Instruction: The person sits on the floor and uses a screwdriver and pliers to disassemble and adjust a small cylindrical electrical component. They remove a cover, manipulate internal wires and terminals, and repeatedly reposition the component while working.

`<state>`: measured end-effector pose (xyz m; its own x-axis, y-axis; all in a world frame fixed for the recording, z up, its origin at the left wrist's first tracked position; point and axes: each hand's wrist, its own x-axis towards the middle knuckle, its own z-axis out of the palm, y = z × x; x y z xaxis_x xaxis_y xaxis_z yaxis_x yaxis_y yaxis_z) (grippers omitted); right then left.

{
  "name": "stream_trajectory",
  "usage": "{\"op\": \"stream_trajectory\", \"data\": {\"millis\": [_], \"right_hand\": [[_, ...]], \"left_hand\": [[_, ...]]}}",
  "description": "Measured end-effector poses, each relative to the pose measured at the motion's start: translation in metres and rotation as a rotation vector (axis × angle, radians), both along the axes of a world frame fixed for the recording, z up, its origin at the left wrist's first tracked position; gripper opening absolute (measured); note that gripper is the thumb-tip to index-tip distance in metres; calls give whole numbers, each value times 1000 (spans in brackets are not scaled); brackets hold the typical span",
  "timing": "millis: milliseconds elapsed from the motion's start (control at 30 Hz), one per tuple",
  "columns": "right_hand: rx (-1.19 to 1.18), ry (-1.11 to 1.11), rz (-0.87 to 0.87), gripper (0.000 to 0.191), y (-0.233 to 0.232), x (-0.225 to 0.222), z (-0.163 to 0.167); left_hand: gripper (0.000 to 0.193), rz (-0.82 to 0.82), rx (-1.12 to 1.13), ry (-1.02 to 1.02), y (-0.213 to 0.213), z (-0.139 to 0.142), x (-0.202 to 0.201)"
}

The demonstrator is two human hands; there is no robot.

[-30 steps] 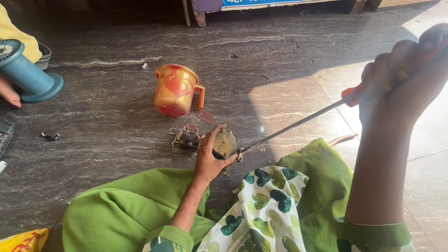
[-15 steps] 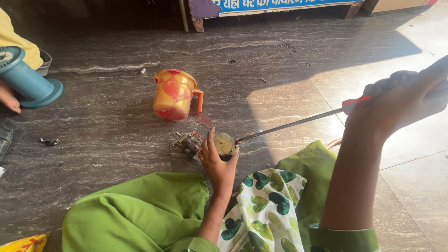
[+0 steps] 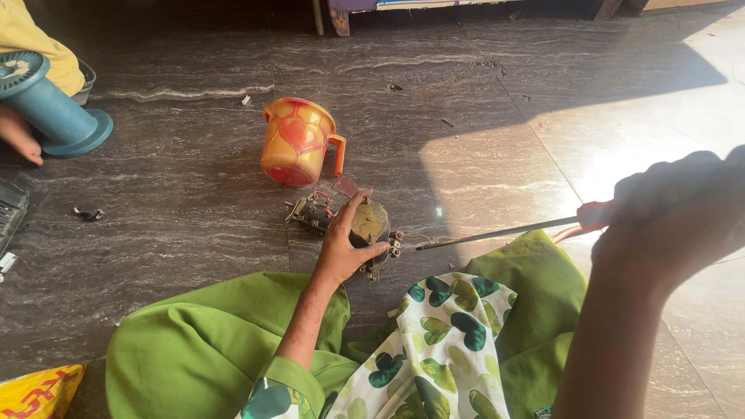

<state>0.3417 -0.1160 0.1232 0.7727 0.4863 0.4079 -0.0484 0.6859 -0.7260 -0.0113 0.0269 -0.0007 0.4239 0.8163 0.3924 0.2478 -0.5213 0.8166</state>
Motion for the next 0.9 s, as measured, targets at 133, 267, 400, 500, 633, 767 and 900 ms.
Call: {"op": "stream_trajectory", "data": {"millis": [133, 267, 400, 500, 633, 767, 900], "right_hand": [[43, -28, -66, 39, 7, -52, 21], [82, -20, -34, 40, 12, -65, 33], [58, 2, -34, 37, 14, -62, 31], [65, -29, -15, 37, 15, -61, 26], [57, -20, -18, 34, 17, -59, 25], [59, 1, -3, 32, 16, -57, 25], [42, 6, 30, 31, 16, -55, 27]], "left_hand": [[98, -8, 27, -7, -1, -2, 0], [100, -5, 21, 13, -1, -2, 1], [99, 0, -4, 23, 0, -2, 1], [99, -3, -11, 15, 0, -2, 1], [100, 4, -1, 34, 1, -3, 1], [100, 6, 2, 43, 1, -1, 1], [99, 4, -29, 45, 0, 0, 1]]}}
